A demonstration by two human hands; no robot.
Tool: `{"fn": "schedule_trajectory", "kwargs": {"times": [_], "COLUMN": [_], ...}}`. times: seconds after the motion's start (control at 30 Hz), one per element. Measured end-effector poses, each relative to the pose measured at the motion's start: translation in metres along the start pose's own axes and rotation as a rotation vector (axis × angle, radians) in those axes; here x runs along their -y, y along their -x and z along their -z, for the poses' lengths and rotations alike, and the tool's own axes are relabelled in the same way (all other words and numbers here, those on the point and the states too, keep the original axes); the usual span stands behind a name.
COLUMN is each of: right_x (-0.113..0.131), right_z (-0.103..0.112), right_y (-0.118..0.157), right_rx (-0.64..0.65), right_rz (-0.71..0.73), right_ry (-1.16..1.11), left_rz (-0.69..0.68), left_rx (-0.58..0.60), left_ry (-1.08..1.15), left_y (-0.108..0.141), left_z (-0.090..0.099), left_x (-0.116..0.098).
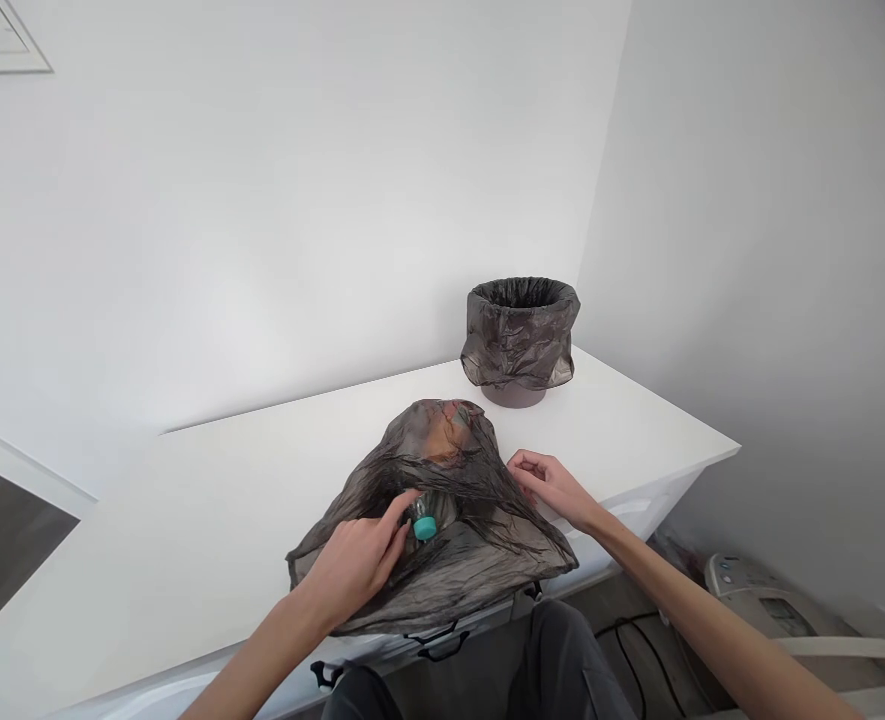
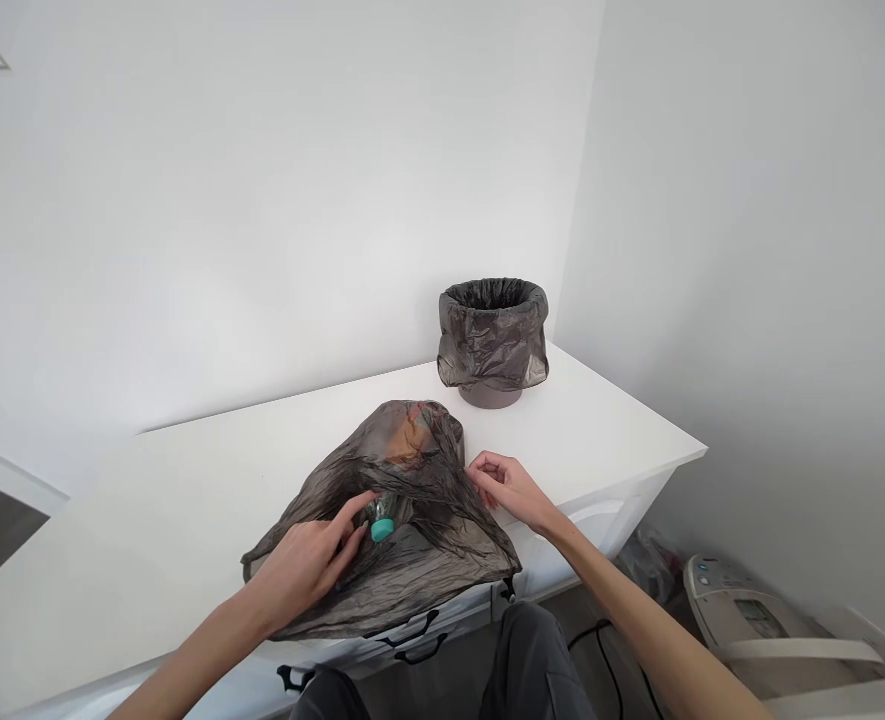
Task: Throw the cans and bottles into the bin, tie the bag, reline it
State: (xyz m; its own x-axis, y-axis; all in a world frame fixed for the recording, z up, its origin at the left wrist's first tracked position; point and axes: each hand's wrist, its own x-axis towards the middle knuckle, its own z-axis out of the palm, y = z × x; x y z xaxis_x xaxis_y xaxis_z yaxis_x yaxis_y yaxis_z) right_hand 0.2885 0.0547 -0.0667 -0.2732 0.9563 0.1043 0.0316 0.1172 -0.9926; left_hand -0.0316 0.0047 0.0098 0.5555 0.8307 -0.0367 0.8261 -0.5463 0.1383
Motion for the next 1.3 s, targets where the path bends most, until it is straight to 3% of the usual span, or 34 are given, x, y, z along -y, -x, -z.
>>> {"fn": "schedule_trajectory", "kwargs": {"times": [0.13, 0.3, 0.47, 0.63, 0.77, 0.87, 0.93, 1.13, 1.3], "right_x": [0.000, 0.000, 0.001, -0.003, -0.006, -0.006, -0.007, -0.011, -0.010], "right_z": [0.000, 0.000, -0.004, -0.007, -0.011, -0.015, -0.018, -0.025, -0.029], "right_y": [-0.001, -0.002, 0.001, 0.004, 0.007, 0.011, 0.014, 0.015, 0.014], "right_rx": [-0.030, -0.063, -0.054, -0.045, -0.054, -0.082, -0.103, -0.081, -0.099], "right_rz": [0.001, 0.004, -0.003, 0.020, 0.007, -0.016, -0.011, 0.019, 0.037], "right_ry": [-0.003, 0.008, -0.037, -0.048, -0.027, 0.024, 0.085, 0.112, 0.142], "left_rz": [-0.199, -0.297, -0.163, 0.061, 0.282, 0.233, 0.246, 0.630, 0.776], "left_rx": [-0.049, -0.148, -0.373, -0.635, -1.020, -1.310, -1.375, -1.271, -1.213], "left_ry": [-0.379, -0.400, -0.030, 0.345, 0.688, 0.838, 0.781, 0.458, 0.463], "left_y": [-0.016, -0.033, -0.009, 0.042, 0.081, 0.102, 0.112, 0.128, 0.123], "left_z": [0.005, 0.008, 0.028, 0.075, 0.120, 0.146, 0.154, 0.138, 0.116], "left_x": [0.003, 0.007, 0.010, 0.002, 0.006, 0.028, 0.053, 0.145, 0.191]}}
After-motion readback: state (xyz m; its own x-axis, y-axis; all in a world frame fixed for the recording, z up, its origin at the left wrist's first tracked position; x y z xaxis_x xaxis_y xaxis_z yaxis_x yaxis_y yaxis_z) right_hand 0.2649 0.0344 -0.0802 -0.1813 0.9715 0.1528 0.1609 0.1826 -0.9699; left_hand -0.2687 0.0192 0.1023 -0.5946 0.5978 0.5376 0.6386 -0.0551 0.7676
